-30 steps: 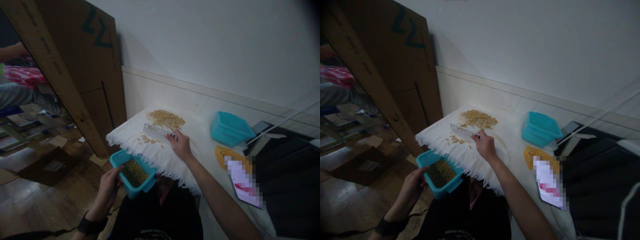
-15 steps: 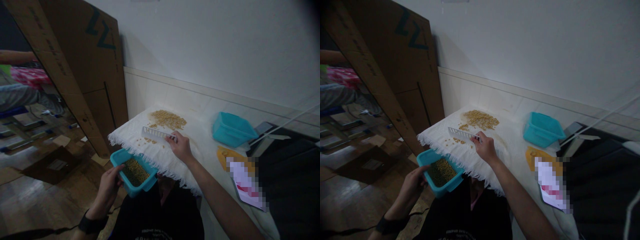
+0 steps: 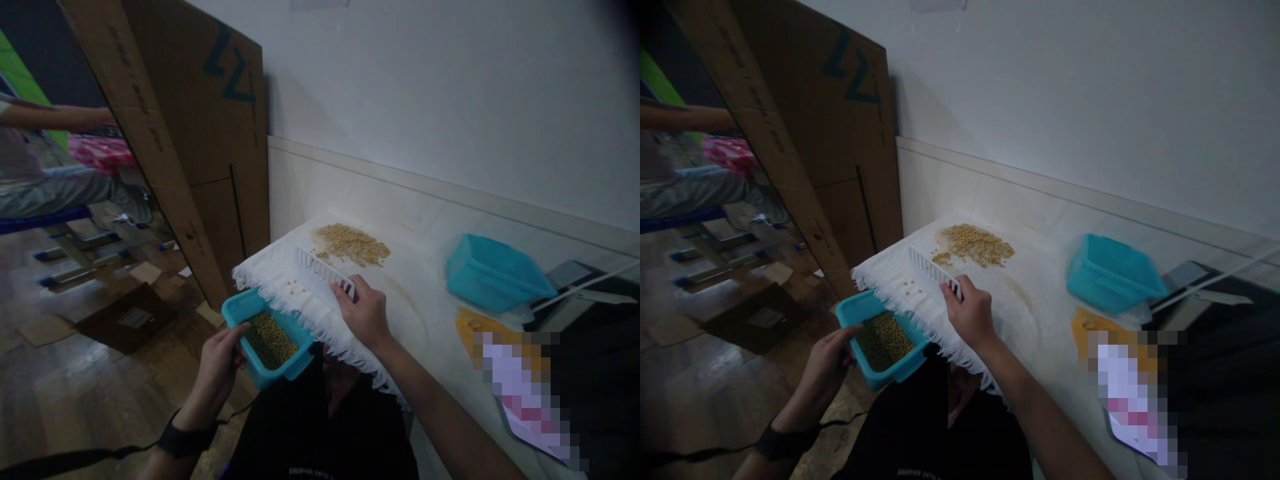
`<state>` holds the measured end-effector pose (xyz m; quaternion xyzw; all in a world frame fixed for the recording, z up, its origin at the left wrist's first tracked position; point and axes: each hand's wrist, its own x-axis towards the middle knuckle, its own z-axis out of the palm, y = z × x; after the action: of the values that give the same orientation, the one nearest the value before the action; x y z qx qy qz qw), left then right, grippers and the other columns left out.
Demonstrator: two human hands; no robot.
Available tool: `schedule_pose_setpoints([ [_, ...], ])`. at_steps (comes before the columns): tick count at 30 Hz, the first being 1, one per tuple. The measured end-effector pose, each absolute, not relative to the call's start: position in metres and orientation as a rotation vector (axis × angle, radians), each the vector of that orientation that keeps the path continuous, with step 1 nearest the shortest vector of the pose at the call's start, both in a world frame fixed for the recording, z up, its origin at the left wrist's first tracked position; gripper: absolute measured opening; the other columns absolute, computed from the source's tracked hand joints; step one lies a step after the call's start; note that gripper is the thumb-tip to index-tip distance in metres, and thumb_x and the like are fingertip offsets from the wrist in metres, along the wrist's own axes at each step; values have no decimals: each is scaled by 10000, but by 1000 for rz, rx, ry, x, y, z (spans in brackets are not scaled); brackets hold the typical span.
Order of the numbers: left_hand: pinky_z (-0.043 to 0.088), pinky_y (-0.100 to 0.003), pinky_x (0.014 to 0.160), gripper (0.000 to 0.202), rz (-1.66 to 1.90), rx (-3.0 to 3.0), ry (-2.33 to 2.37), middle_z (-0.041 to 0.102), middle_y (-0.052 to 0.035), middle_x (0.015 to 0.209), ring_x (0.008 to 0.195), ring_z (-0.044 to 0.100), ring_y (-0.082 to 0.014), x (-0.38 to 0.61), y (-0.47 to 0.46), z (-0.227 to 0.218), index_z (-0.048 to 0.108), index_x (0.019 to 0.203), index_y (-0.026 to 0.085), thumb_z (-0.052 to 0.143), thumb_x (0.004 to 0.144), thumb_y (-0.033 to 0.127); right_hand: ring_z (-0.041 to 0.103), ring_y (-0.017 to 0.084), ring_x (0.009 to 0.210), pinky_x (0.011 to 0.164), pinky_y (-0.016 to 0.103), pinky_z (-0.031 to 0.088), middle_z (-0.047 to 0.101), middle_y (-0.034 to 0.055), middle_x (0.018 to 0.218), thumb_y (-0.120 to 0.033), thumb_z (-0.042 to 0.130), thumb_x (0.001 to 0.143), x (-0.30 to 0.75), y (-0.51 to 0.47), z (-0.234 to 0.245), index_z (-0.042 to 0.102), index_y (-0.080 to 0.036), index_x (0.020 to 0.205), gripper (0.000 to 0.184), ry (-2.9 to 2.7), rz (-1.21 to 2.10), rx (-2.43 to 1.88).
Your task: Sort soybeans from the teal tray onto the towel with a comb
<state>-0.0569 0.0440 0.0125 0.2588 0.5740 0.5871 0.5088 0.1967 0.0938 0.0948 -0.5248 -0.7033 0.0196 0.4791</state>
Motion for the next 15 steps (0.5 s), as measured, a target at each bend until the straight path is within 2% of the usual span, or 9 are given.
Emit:
schedule_pose_setpoints([
  [15, 254, -213, 314, 379, 1425, 576, 1362, 443, 62, 357, 302, 320, -65, -65, 45, 24, 496, 455, 201, 789, 608, 386, 498, 92, 412, 460, 197, 344, 563, -30, 521, -330, 566, 896, 178, 90, 86, 591, -204, 721, 218, -1829, -4, -1180],
])
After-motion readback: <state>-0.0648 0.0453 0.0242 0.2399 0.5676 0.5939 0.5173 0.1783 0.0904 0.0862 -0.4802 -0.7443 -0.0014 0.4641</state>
